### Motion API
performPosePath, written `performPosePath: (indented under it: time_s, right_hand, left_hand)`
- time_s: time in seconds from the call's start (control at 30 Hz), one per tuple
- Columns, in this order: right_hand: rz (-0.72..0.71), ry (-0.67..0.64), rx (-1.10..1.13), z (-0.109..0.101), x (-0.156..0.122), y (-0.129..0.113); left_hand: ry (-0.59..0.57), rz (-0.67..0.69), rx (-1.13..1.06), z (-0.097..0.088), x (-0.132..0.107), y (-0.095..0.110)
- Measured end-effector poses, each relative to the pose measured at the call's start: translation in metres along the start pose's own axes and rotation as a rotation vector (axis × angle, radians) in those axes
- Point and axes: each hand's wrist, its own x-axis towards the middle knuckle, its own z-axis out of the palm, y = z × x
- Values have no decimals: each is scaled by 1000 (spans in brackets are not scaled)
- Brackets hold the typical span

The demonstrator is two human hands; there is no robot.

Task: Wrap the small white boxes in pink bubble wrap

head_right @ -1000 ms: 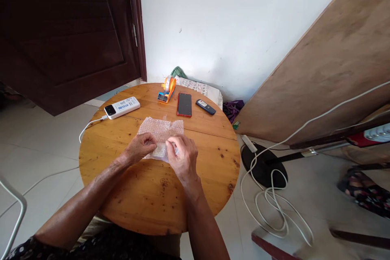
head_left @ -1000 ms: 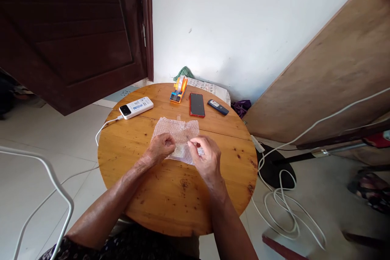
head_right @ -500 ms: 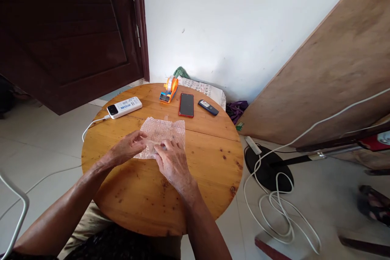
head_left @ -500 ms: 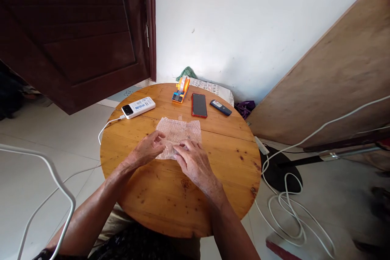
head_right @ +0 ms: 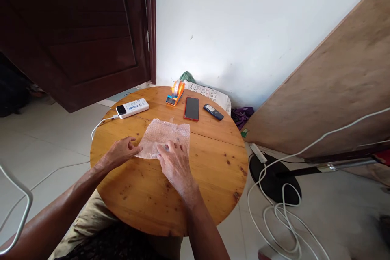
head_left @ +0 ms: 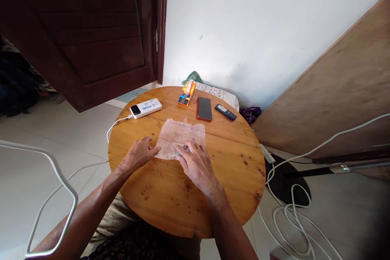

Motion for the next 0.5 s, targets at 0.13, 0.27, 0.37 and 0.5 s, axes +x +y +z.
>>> performPosePath:
  time_s: [0.13,0.27,0.37,0.5]
  right_hand:
    - [-5,0,16,0,0,0]
    - [-4,0,15,1,0,-1]
    - [2,0,15,1,0,-3]
    - [8,-11,16,1,1,-4]
  left_hand:
    - [-167,-162,-227,1,2,12]
    - [-232,-228,-518,7,3,24]
    - [-184,-231,-642,12,2,33]
    - [-150,-183,-722,23,3,47]
